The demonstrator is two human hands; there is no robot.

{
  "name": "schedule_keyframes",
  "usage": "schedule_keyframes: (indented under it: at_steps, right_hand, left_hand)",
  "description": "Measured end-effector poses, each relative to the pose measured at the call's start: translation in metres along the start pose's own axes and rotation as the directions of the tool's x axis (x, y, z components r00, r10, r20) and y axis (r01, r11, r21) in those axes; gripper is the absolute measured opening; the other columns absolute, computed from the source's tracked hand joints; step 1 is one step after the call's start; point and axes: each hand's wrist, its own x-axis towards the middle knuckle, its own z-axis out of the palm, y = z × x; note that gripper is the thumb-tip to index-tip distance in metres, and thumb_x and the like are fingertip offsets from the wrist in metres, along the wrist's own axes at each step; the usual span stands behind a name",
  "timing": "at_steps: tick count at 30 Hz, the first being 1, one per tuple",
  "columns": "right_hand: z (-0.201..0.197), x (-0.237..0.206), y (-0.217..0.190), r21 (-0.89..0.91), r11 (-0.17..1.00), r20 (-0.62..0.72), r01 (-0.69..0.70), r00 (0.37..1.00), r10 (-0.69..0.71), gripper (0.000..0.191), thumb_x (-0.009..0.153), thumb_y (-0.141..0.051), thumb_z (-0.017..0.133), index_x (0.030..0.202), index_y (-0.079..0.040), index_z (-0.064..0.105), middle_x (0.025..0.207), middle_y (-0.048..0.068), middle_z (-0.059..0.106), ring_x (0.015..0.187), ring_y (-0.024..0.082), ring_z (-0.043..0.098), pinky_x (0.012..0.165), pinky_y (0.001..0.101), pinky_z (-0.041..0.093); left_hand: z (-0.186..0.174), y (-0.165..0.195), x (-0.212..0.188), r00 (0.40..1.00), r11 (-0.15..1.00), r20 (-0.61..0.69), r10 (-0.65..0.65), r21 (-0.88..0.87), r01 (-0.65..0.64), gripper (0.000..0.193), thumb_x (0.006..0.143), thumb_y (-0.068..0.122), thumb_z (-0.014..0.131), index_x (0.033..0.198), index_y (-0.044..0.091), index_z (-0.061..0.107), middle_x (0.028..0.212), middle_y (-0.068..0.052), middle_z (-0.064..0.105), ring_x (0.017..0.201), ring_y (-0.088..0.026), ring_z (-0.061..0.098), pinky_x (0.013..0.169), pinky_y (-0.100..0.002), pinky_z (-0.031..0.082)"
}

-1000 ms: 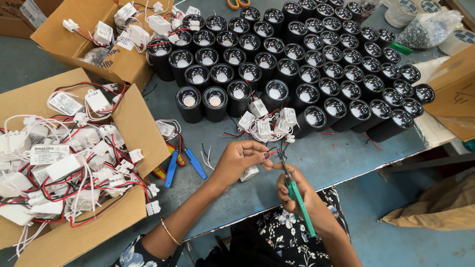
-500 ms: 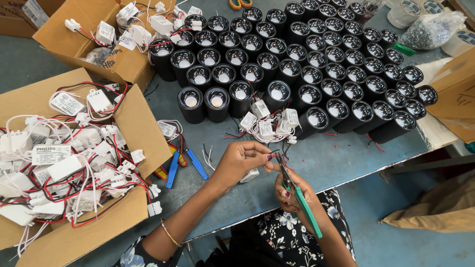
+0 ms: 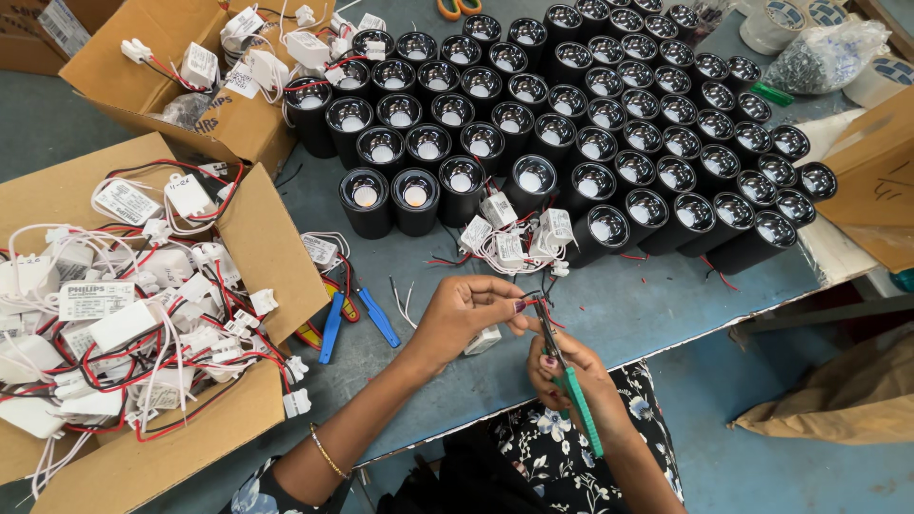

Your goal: The person sits at a workbench and uses pliers to strip and trim the red and black wires of LED driver modules, then arranges the prepared drivers and wires on the table among rows of black LED light housings.

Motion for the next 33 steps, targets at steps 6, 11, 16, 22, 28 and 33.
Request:
schedule_keyframes:
  at_steps: [6,11,16,22,28,33]
  right_hand:
    - [0.007,-0.002,-0.011,-0.04,0.999,0.003,0.004,1.0,-0.004,0.062,0.093,-0.029,0.054,0.147,0.003,0.048,0.079,0.0,0.038,0.06,0.009,0.037,0.044,0.0235,0.027]
    - [0.01,-0.004,-0.016,-0.115,0.993,-0.039,-0.011,0.999,0.006,0.07,0.095,-0.042,0.048,0.148,0.005,0.049,0.079,0.0,0.037,0.06,0.009,0.037,0.046,0.0232,0.026]
    - [0.008,-0.007,-0.014,-0.08,0.996,0.014,0.036,0.999,-0.035,0.078,0.092,-0.049,0.051,0.149,0.004,0.046,0.083,0.0,0.039,0.061,0.007,0.037,0.046,0.0207,0.026]
    - [0.002,-0.01,-0.011,-0.281,0.957,0.02,0.072,0.997,-0.069,0.077,0.081,-0.022,0.07,0.151,-0.003,0.045,0.086,-0.001,0.04,0.065,0.005,0.039,0.05,0.0194,0.031]
    - [-0.004,-0.009,-0.004,-0.367,0.919,0.017,0.143,0.989,-0.147,0.071,0.084,-0.009,0.068,0.151,-0.002,0.047,0.088,-0.001,0.043,0.072,0.005,0.04,0.055,0.0188,0.033]
    - [-0.002,-0.01,-0.002,-0.467,0.862,0.049,0.194,0.98,-0.194,0.068,0.089,-0.009,0.069,0.153,-0.001,0.048,0.087,0.0,0.043,0.074,0.006,0.041,0.063,0.0195,0.035]
  left_hand:
    - [0.001,-0.002,0.001,1.0,1.0,-0.011,0.011,0.001,-0.011,0.025,0.093,0.004,0.066,0.113,-0.01,0.068,0.092,-0.016,0.077,0.084,-0.019,0.076,0.079,-0.029,0.059]
    - [0.002,-0.002,0.0,1.0,0.999,-0.007,0.018,0.033,-0.018,0.024,0.093,0.005,0.066,0.112,-0.011,0.068,0.092,-0.017,0.077,0.084,-0.019,0.076,0.08,-0.029,0.059]
    - [0.003,0.0,0.0,1.0,1.0,0.001,0.021,0.015,-0.021,0.025,0.094,0.005,0.066,0.112,-0.011,0.068,0.092,-0.017,0.078,0.084,-0.019,0.076,0.08,-0.029,0.06]
    - [0.005,0.003,-0.001,1.0,0.999,-0.006,0.025,0.043,-0.025,0.024,0.094,0.006,0.066,0.111,-0.011,0.068,0.093,-0.018,0.078,0.083,-0.018,0.076,0.08,-0.03,0.061]
    - [0.005,0.005,0.0,0.999,0.997,0.039,0.007,0.074,-0.01,0.021,0.095,0.008,0.065,0.109,-0.009,0.066,0.09,-0.015,0.077,0.081,-0.017,0.075,0.076,-0.028,0.06]
    - [0.003,0.004,0.001,0.992,0.985,0.128,-0.013,0.175,-0.01,0.017,0.099,0.012,0.061,0.105,-0.003,0.066,0.092,-0.007,0.075,0.074,-0.007,0.065,0.07,-0.024,0.056]
